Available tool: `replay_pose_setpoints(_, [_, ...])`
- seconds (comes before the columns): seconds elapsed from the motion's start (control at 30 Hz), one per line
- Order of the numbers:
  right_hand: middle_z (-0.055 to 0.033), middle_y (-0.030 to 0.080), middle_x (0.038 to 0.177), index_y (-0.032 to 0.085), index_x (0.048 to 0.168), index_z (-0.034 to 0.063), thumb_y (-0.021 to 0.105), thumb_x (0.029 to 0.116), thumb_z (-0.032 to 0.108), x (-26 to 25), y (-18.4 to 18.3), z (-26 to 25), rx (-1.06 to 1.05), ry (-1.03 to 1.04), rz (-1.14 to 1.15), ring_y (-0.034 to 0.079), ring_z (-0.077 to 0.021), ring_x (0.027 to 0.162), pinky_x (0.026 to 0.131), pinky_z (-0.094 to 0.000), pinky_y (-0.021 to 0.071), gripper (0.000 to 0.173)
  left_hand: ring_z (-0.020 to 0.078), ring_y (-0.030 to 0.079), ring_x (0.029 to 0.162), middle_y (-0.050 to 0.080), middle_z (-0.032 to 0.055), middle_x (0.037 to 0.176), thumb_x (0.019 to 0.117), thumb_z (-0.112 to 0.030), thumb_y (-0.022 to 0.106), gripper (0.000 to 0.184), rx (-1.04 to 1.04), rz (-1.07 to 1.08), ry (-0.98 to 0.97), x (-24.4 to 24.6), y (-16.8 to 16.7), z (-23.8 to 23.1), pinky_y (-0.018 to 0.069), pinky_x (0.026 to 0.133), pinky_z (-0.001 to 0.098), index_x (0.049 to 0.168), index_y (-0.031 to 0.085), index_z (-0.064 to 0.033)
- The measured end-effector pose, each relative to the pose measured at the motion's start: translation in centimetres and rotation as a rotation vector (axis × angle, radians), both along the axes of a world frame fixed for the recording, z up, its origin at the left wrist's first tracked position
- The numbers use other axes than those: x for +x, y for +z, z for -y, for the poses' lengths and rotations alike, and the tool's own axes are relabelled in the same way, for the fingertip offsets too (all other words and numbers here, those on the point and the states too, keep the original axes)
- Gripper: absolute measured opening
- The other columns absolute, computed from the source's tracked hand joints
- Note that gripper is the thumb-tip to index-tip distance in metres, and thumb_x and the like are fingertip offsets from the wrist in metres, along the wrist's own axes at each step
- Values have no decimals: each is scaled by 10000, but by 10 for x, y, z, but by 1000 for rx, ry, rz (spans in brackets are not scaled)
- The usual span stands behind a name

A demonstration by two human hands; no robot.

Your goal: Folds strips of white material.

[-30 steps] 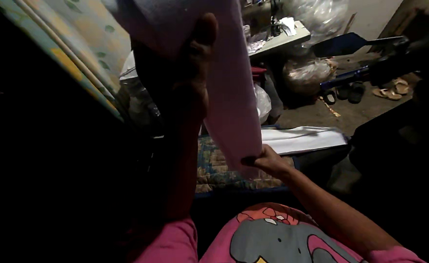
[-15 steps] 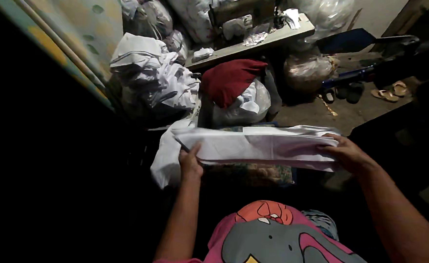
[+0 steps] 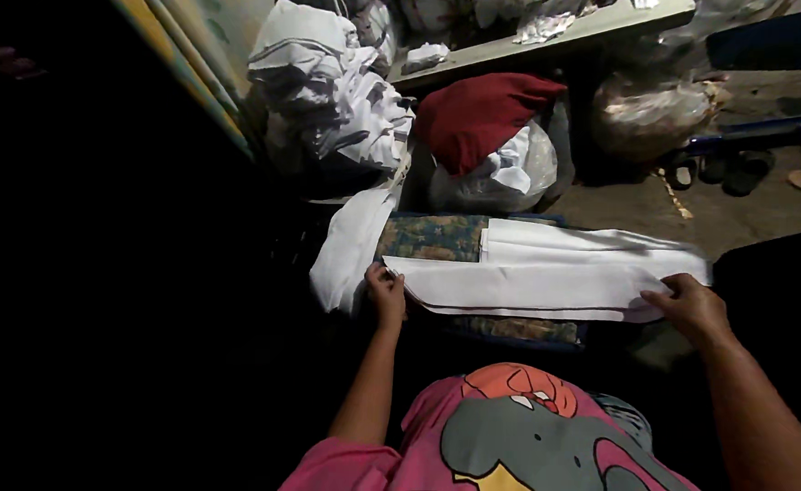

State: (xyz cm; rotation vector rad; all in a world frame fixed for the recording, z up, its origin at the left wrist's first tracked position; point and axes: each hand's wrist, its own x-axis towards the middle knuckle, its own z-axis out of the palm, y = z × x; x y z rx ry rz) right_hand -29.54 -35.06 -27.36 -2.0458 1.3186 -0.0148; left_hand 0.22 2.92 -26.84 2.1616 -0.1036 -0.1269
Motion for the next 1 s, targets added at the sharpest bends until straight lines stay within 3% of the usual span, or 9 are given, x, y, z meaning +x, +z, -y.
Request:
replay_pose_setpoints(0.07, [-366, 623, 1179, 570, 1288, -103, 693, 974, 131, -5, 2, -3, -23, -6, 30, 606, -516, 1112, 967, -676, 442, 410, 365, 614, 1140, 524, 305, 1384, 947, -112, 693, 510, 132, 172, -149, -3, 8, -2, 529, 943, 456, 1383, 517, 83])
replay_pose_setpoints(0.13, [-352, 631, 1161, 580, 1260, -111, 660, 997, 143, -9, 3, -6, -49, -25, 66, 616, -492, 1093, 964, -655, 451, 374, 351, 645, 1118, 633, 255, 1276, 966, -177, 677, 327, 237, 240, -435, -8, 13, 1, 528, 956, 477, 1213, 672, 38])
replay_pose_setpoints(0.23, [-334, 646, 1144, 600, 1224, -109, 614, 1031, 190, -9, 2, -6, -64, -27, 74, 625, -476, 1096, 970, -639, 459, 356, 332, 636, 1189, 696, 163, 1227, 967, -189, 676, 226, 246, 273, -840, -22, 1, 17, 492, 1045, 491, 1118, 735, -32])
replay_pose_setpoints(0.3, [-335, 649, 1136, 614, 1202, -106, 603, 1034, 206, -8, 1, -4, -81, -13, 64, 628, -479, 1100, 975, -645, 460, 354, 353, 593, 1270, 675, 154, 1293, 958, -231, 692, 240, 285, 288, -941, -31, -11, 25, 419, 1104, 551, 1115, 747, -57])
replay_pose_setpoints(0.6, [-353, 661, 1053, 651, 1072, -129, 427, 1109, 263, -11, 10, 4, -121, -18, -6, 635, -504, 1076, 955, -663, 447, 453, 379, 585, 1261, 663, 147, 1309, 925, -312, 733, 307, 363, 329, -897, -34, -20, 31, 412, 1073, 603, 1130, 745, -84])
replay_pose_setpoints(0.8, [-349, 657, 1061, 670, 1058, -103, 450, 1096, 249, -6, 17, 5, -42, -149, 9, 627, -494, 1070, 926, -677, 443, 416, 390, 571, 1257, 658, 136, 1304, 939, -415, 699, 375, 438, 309, -872, -37, -16, 37, 422, 1039, 611, 1148, 737, -106])
replay_pose_setpoints(0.87, [-282, 648, 1000, 670, 1067, -103, 516, 1068, 212, 2, 23, 3, 100, -352, 153, 611, -364, 938, 869, -556, 473, 350, 397, 552, 1271, 642, 144, 1313, 905, -496, 720, 469, 511, 284, -861, -41, -8, 43, 411, 1046, 618, 1209, 721, -139])
replay_pose_setpoints(0.93, [-50, 516, 715, 620, 969, -2, 514, 1057, 227, 11, 22, 3, 271, -575, 314, 480, -118, 574, 575, -298, 462, 267, 420, 528, 1288, 619, 172, 1332, 854, -608, 726, 606, 595, 257, -842, -49, 1, 51, 383, 1060, 634, 1281, 701, -178])
replay_pose_setpoints(1.0, [1, 506, 641, 557, 984, 50, 492, 1057, 238, 18, 20, 6, 503, -770, 536, 528, -101, 502, 525, -282, 523, 212, 430, 506, 1302, 590, 194, 1361, 826, -688, 703, 695, 680, 215, -831, -55, 10, 60, 353, 1078, 642, 1320, 676, -200])
